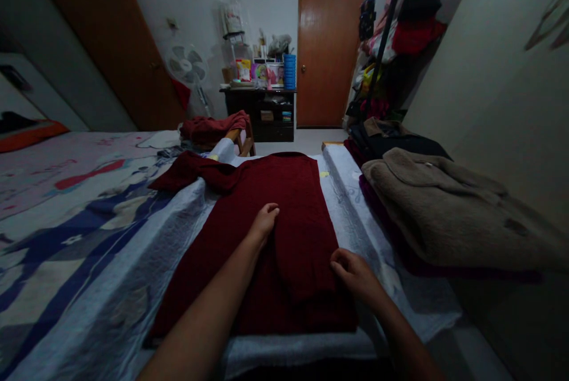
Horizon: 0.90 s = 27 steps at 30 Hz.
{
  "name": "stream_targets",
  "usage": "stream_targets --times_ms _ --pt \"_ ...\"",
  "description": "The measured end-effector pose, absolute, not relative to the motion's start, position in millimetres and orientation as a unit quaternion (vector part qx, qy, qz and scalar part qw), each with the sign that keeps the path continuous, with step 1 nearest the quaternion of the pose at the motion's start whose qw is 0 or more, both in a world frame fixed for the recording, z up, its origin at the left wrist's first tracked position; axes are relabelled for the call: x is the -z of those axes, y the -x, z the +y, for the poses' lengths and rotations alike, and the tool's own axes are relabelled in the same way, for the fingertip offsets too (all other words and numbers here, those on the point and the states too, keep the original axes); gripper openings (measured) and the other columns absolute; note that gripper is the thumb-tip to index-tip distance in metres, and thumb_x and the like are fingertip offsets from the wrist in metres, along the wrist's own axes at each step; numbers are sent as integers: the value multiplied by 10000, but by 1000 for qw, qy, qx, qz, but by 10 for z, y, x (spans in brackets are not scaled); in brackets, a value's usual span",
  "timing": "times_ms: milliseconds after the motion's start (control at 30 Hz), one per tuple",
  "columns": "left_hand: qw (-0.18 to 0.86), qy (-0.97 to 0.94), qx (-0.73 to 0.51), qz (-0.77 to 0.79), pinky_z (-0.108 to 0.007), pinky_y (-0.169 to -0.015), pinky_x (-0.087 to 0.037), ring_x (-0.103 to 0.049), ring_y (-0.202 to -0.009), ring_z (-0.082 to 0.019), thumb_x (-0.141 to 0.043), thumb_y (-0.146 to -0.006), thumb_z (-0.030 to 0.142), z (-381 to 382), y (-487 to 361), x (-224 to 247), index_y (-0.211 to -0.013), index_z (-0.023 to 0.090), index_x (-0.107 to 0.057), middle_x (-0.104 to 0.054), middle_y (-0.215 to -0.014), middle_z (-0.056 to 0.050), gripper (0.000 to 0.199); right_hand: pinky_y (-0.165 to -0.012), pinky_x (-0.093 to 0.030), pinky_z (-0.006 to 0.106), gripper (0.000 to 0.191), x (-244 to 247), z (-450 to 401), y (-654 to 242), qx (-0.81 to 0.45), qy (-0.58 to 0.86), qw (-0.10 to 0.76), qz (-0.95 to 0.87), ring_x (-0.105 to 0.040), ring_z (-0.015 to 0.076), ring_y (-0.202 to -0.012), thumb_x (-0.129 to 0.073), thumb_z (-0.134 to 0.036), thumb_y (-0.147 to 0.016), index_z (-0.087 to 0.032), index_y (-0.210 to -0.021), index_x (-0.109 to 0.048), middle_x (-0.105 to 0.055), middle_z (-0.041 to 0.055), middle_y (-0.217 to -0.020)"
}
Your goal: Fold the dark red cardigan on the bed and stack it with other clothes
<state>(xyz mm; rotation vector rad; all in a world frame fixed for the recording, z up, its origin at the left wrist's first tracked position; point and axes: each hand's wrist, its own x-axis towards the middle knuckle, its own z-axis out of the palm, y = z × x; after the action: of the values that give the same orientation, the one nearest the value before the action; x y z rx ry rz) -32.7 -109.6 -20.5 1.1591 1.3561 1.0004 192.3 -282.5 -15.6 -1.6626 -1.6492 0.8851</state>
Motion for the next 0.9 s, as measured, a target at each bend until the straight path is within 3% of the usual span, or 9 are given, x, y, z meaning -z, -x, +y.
stream_targets --times_ms 100,233,400,500,600,733,900 --pt "495 -511 -408 572 -280 -818 -498 -636 -882 -163 -541 -797 148 -991 258 241 -1023 148 -639 -686 -934 -65 246 -659 -394 262 142 176 -2835 -1935 -337 633 294 -632 -566 159 -692 -474 -272 -831 -194 -807 -590 -608 1 -727" --pt "446 -569 -388 572 -300 -926 -477 -625 -1019 -176 -517 -733 34 -933 214 254 -1123 146 -624 -675 -1117 -81 420 -650 -390 256 123 193 -2846 -1952 -344 632 280 -635 -561 153 -676 -487 -256 -818 -196 -822 -594 -611 -3 -720" --pt "372 -629 -351 586 -404 -1101 -347 -519 -1224 -243 -565 -708 32 -1070 204 225 -1186 157 -606 -601 -1279 -108 496 -665 -393 258 107 216 -2868 -1959 -336 631 280 -641 -573 157 -705 -492 -233 -806 -198 -831 -589 -621 0 -748" --pt "223 -683 -299 628 -547 -1122 -255 -352 -1354 -352 -627 -753 147 -1343 138 141 -1270 164 -560 -414 -1467 -163 522 -683 -403 265 122 223 -2882 -1956 -331 630 294 -638 -584 162 -721 -483 -240 -815 -199 -853 -591 -624 3 -761" --pt "63 -789 -216 572 -542 -1138 -223 -304 -1388 -333 -567 -844 227 -1717 38 70 -1331 190 -514 -342 -1526 -137 491 -680 -409 270 127 239 -2893 -1953 -328 627 303 -639 -586 164 -712 -479 -251 -821 -202 -867 -587 -624 2 -754" --pt "100 -886 -136 432 -515 -1161 -199 -357 -1379 -241 -413 -949 294 -2156 -47 146 -1375 222 -460 -496 -1438 -76 435 -707 -425 284 132 282 -2912 -1942 -311 630 313 -639 -595 171 -729 -476 -257 -820 -207 -894 -573 -637 8 -785" --pt "132 -908 -82 390 -500 -1150 -241 -301 -1419 -257 -421 -951 417 -2364 -50 326 -1425 197 -402 -390 -1518 -93 523 -778 -440 307 145 315 -2947 -1912 -287 628 329 -644 -622 185 -813 -462 -245 -813 -210 -905 -569 -662 29 -865"
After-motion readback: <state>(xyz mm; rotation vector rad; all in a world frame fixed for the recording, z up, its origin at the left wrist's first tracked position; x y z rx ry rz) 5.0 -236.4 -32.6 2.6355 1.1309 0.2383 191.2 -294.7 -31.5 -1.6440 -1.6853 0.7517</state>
